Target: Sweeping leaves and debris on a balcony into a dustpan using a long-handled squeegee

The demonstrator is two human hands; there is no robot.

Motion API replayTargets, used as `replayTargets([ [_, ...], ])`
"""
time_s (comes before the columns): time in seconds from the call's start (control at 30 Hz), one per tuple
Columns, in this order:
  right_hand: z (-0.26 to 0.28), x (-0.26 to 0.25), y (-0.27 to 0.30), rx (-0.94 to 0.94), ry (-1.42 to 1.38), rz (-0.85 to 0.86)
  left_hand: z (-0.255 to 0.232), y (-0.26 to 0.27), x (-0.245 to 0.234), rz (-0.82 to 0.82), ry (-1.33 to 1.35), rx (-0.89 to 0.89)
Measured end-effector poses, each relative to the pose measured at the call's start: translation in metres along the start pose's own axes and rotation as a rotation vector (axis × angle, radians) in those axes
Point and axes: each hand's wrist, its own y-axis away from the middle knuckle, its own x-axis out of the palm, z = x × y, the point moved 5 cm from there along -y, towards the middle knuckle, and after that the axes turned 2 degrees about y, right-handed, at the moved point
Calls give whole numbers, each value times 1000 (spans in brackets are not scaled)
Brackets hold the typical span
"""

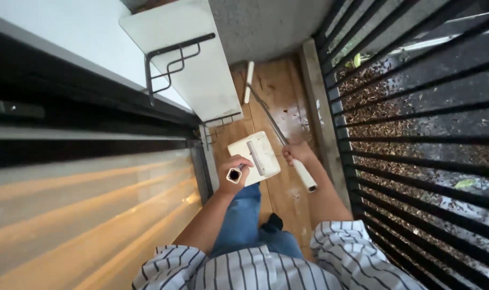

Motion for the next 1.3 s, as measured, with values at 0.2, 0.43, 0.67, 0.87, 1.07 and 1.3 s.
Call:
replayTargets([
  [0.2,55,3,-45,-28,132,255,18,-30,-10,4,-41,2],
  [0.43,84,-15,-59,209,-94,428,36,-50,-8,15,-34,-28],
  [0.67,-39,-72,-21,-215,344,452,48,-57,2,-2,8,76],
  [0.87,-82,-16,-13,133,72,-109,25,-80,24,2,2,133],
  [1.07,24,-4,-37,-140,593,-72,26,-87,39,115,-27,35],
  [1.3,-59,1,-68,216,-1083,-6,26,-93,27,250,-52,-69],
])
